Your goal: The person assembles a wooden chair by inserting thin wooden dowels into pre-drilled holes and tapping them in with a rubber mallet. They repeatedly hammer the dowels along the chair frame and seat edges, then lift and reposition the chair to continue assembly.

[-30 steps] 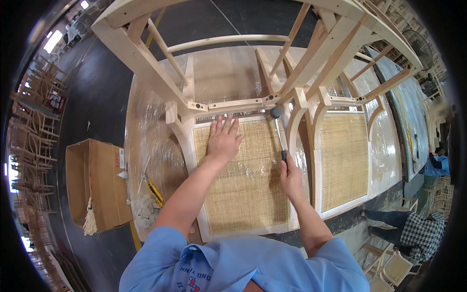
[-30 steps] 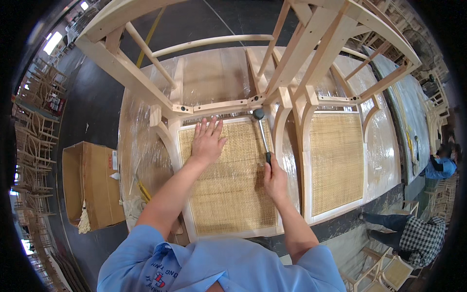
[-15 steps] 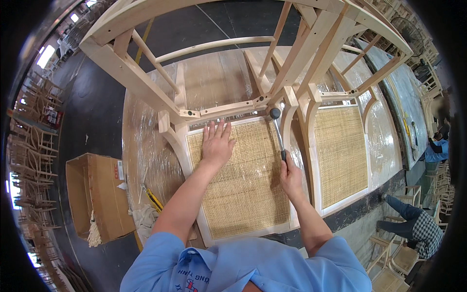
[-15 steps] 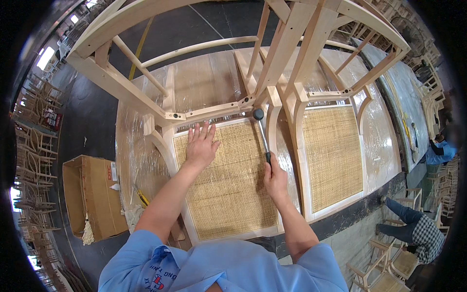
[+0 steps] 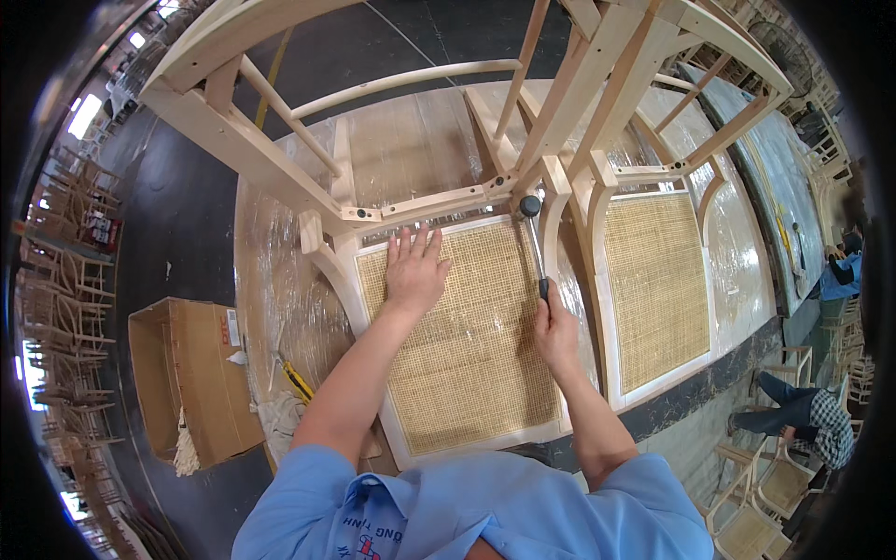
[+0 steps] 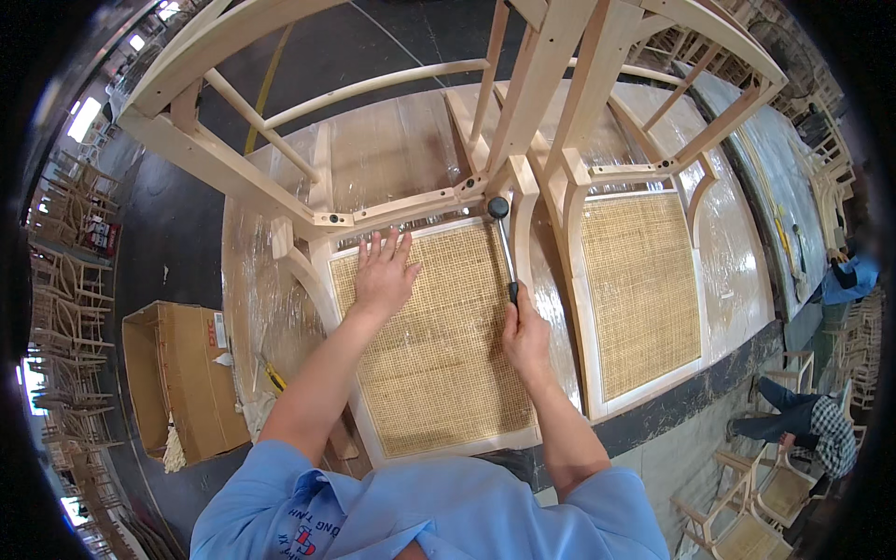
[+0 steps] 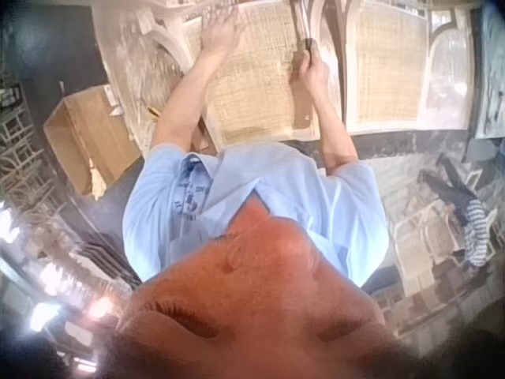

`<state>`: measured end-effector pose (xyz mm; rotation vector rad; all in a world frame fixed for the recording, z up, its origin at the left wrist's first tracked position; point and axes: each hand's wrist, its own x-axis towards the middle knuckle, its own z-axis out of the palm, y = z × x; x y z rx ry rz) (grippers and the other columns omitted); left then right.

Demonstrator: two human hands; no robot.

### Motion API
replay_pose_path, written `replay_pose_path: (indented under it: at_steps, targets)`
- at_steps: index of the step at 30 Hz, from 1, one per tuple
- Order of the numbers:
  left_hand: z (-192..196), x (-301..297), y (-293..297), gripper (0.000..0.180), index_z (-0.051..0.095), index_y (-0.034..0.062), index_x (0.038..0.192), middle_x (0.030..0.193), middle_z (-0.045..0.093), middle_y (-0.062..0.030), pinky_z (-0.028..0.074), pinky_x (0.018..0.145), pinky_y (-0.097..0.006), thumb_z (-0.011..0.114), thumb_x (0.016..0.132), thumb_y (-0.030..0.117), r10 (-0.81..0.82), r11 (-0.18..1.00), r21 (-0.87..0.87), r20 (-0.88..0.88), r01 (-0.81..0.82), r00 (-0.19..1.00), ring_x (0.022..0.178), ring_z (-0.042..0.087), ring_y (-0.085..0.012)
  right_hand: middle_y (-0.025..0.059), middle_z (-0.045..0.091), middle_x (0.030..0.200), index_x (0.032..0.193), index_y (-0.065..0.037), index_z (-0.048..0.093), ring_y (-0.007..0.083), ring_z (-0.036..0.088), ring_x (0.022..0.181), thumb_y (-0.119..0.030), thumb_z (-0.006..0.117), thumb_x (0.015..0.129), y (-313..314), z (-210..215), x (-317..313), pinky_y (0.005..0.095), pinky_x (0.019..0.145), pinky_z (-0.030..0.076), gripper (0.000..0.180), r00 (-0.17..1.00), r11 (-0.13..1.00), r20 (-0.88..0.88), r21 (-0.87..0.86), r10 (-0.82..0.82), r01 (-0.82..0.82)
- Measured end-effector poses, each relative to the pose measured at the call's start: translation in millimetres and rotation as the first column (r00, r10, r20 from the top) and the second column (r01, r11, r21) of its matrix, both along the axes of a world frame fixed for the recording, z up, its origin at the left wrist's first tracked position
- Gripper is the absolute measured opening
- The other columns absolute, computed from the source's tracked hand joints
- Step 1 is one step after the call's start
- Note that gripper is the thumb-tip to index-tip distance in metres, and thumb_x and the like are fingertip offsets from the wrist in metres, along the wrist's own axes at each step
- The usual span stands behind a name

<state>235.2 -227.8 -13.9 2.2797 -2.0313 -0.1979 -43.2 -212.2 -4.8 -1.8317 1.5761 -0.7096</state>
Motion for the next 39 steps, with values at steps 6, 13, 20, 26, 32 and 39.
replay_pose_path:
  at_steps: [6, 13, 20, 26, 32, 39]
  targets:
    - [0, 3, 4, 0.063, 0.038, 0.012, 0.159, 0.166, 0.033, -0.0145, 0.011, 0.128, -0.053, 0.044, 0.106, 0.046, -0.007, 1.0, -0.024, 0.023, 0.007, 1.0, 0.154, 0.026, -0.0399, 0.02, 0.067, 0.089, 0.15, -0.002, 0.048, 0.023, 0.066, 0.072, -0.011, 0.055, 0.105, 13, 14, 11, 0.0303, 0.069, 0.052, 0.047, 0.978, 0.978, 0.174, -0.193, 0.113, -0.078]
    - [2, 2, 3, 0.062, 0.036, 0.0139, 0.16, 0.167, 0.031, -0.0123, 0.008, 0.128, -0.052, 0.042, 0.107, 0.046, 0.004, 1.0, 0.021, -0.027, -0.003, 1.0, 0.155, 0.024, -0.0384, 0.0186, 0.065, 0.083, 0.15, 0.0, 0.048, 0.0198, 0.064, 0.068, -0.011, 0.055, 0.105, 9, 5, 15, 0.0327, 0.066, 0.051, 0.047, 0.983, 0.987, 0.115, -0.1, 0.14, -0.129]
    - [4, 7, 8, 0.063, 0.035, 0.0152, 0.161, 0.169, 0.027, -0.0101, 0.007, 0.129, -0.051, 0.043, 0.106, 0.046, 0.03, 0.999, 0.047, -0.068, -0.026, 0.997, 0.157, 0.021, -0.0352, 0.0163, 0.067, 0.084, 0.149, -0.002, 0.05, 0.0165, 0.063, 0.07, -0.01, 0.055, 0.105, 12, 18, 29, 0.0317, 0.064, 0.05, 0.045, 0.981, 0.988, 0.139, 0.06, 0.132, -0.141]
    - [14, 13, 2, 0.063, 0.036, 0.0146, 0.16, 0.17, 0.026, -0.0103, 0.009, 0.129, -0.051, 0.048, 0.105, 0.043, -0.005, 1.0, 0.019, -0.162, 0.008, 0.987, 0.157, 0.02, -0.034, 0.0178, 0.066, 0.077, 0.147, -0.002, 0.052, 0.0236, 0.066, 0.063, -0.011, 0.056, 0.104, 9, -1, 38, 0.0338, 0.062, 0.052, 0.044, 0.964, 0.964, 0.098, -0.122, 0.248, -0.235]
    - [12, 16, 52, 0.059, 0.041, 0.0108, 0.157, 0.166, 0.032, -0.0159, 0.017, 0.128, -0.047, 0.056, 0.103, 0.03, -0.022, 0.98, -0.196, -0.272, -0.033, 0.962, 0.155, 0.025, -0.0365, 0.0159, 0.061, 0.072, 0.145, 0.0, 0.053, 0.0216, 0.061, 0.058, -0.01, 0.057, 0.104, 15, -3, 48, 0.0341, 0.058, 0.049, 0.043, 0.955, 0.951, 0.039, -0.108, 0.295, -0.29]
    - [-8, 38, 151, 0.058, 0.042, 0.013, 0.157, 0.157, 0.045, -0.0194, 0.034, 0.119, -0.049, 0.054, 0.103, 0.03, 0.448, 0.627, -0.241, -0.666, -0.74, 0.597, 0.144, 0.043, -0.0397, 0.0204, 0.067, 0.084, 0.149, -0.003, 0.05, 0.0272, 0.068, 0.067, -0.011, 0.058, 0.103, 31, 33, 98, 0.0368, 0.063, 0.053, 0.047, 0.868, 0.872, 0.094, -0.096, 0.487, -0.479]
